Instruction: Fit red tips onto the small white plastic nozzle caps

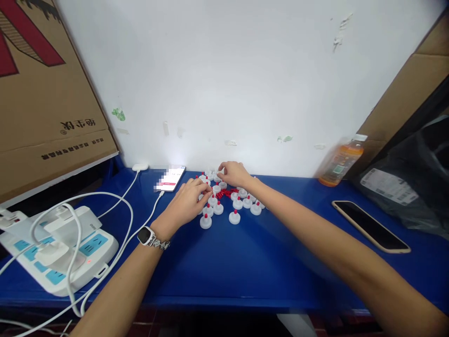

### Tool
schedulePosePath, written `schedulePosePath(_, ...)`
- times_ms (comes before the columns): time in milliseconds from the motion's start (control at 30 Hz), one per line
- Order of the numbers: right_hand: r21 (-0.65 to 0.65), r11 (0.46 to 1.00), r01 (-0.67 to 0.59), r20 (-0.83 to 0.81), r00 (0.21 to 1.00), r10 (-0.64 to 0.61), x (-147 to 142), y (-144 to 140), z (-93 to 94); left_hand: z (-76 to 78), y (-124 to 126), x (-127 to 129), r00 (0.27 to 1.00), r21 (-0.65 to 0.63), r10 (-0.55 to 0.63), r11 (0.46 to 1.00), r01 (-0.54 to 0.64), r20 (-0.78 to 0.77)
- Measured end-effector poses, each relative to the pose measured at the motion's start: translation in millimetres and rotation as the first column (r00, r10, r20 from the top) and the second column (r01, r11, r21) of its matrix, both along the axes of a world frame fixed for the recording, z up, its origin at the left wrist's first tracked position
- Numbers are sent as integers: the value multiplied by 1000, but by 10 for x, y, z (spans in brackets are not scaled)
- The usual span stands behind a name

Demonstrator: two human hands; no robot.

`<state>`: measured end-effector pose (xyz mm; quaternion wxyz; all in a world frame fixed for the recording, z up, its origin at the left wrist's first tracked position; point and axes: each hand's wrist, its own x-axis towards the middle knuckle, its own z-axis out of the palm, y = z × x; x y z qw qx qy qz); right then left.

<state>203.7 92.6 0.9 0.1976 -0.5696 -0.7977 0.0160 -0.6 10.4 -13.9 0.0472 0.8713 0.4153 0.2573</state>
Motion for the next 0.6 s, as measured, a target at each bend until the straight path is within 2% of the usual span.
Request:
schedulePosePath(100, -21, 999, 32, 72, 997, -31, -93, 186, -21, -7, -12, 4, 1000, 27, 23, 999, -23, 11)
schedulePosePath(200, -1, 999, 32, 47, 998, -32, -131, 155, -28, -12, -26, 22, 998, 84, 60, 995, -62, 30)
schedulePosePath(267, 40, 999, 22, -60, 998, -20, -114, 28, -8, -11, -43, 51, 995, 127, 81, 988, -88, 57)
schedulePosePath(333, 64, 998, -14, -250, 968, 30, -82, -159, 21, -9, -66, 92, 991, 170, 94, 979, -109, 94)
schedulePosePath(433, 40, 988, -146, -516, 844, 146, -34, -471, 42, -20, -98, 154, 987, 189, 108, 974, -129, 114)
schedulePosePath(533, 11, 970, -242, -619, 761, 196, 23, -688, -4, -49, -108, 187, 995, 135, 100, 985, -103, 29)
schedulePosePath(600, -3, 974, -226, -603, 777, 178, 79, -735, -70, -68, -103, 191, 996, 111, 78, 991, -74, -37)
